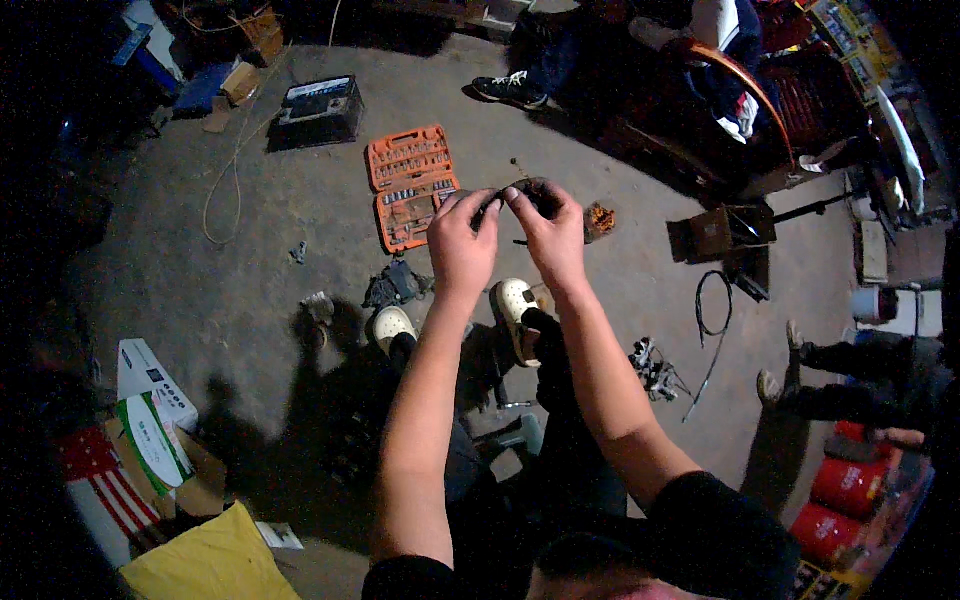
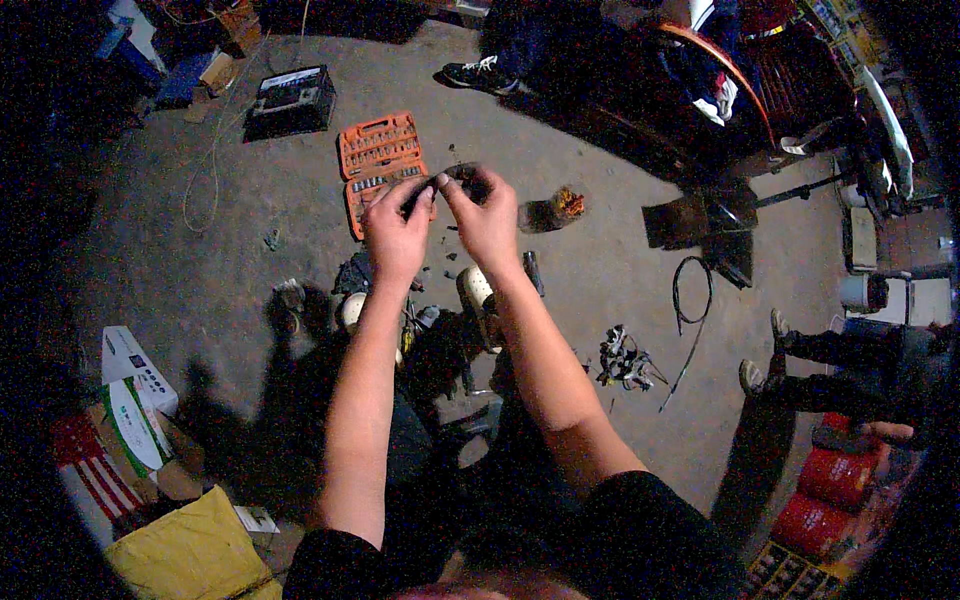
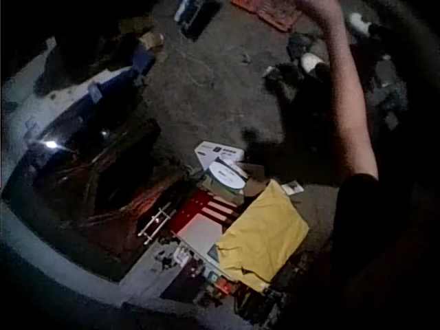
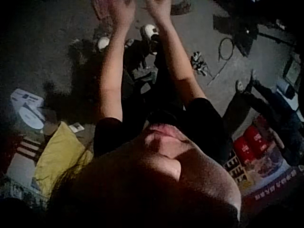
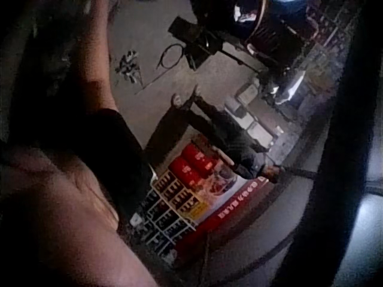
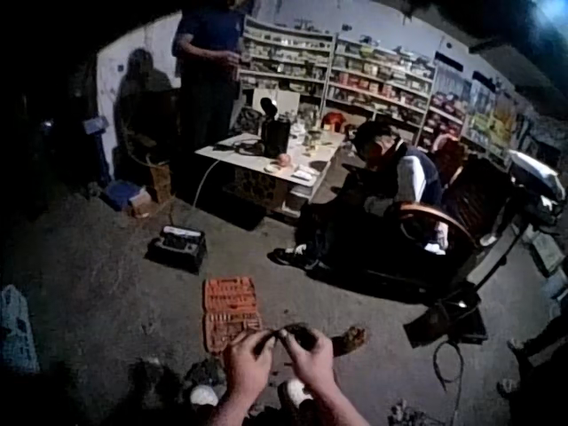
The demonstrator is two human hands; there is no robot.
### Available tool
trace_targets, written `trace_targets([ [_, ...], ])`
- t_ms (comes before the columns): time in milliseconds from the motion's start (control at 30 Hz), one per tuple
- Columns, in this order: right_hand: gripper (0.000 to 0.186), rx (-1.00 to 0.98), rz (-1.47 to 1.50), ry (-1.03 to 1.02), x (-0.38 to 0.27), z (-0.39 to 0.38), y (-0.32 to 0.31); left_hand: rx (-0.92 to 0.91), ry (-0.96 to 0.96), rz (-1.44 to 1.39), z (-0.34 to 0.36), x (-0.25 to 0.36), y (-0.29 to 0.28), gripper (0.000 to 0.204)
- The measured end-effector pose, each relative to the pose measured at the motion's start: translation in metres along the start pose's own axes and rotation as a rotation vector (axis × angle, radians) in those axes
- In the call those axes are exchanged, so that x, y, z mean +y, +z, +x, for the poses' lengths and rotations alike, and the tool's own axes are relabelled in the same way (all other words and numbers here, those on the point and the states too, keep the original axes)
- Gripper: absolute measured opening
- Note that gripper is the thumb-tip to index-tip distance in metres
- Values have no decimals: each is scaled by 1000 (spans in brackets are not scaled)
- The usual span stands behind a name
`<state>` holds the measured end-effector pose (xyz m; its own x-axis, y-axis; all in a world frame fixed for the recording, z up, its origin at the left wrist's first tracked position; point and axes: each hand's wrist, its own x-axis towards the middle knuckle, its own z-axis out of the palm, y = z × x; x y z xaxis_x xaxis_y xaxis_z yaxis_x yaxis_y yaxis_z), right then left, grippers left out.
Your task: The person sits on the floor in a workshop and uses pliers and a screwdriver to manipulate a small electrical component, likely a starter solenoid. They adjust internal wires and inspect the device, occasionally switching between tools and handling small metal parts.
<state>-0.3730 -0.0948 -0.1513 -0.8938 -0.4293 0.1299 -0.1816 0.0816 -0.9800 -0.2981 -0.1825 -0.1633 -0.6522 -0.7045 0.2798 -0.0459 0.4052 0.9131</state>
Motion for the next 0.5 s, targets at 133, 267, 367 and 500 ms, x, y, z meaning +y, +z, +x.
trace_targets([
  [133, 24, 42, 54, 64, -2, 8, -7, -42, -155, -229, 1, -12, 1, 17],
  [267, 25, 21, -70, -110, 7, 15, -16, -35, -206, -295, 3, -8, -4, 21],
  [367, 20, -48, -167, -132, 1, 6, -11, -48, -262, -345, 0, -9, -6, 22],
  [500, 17, -200, -351, -197, 6, -1, 1, 11, -242, -323, -3, -33, -2, 22],
])
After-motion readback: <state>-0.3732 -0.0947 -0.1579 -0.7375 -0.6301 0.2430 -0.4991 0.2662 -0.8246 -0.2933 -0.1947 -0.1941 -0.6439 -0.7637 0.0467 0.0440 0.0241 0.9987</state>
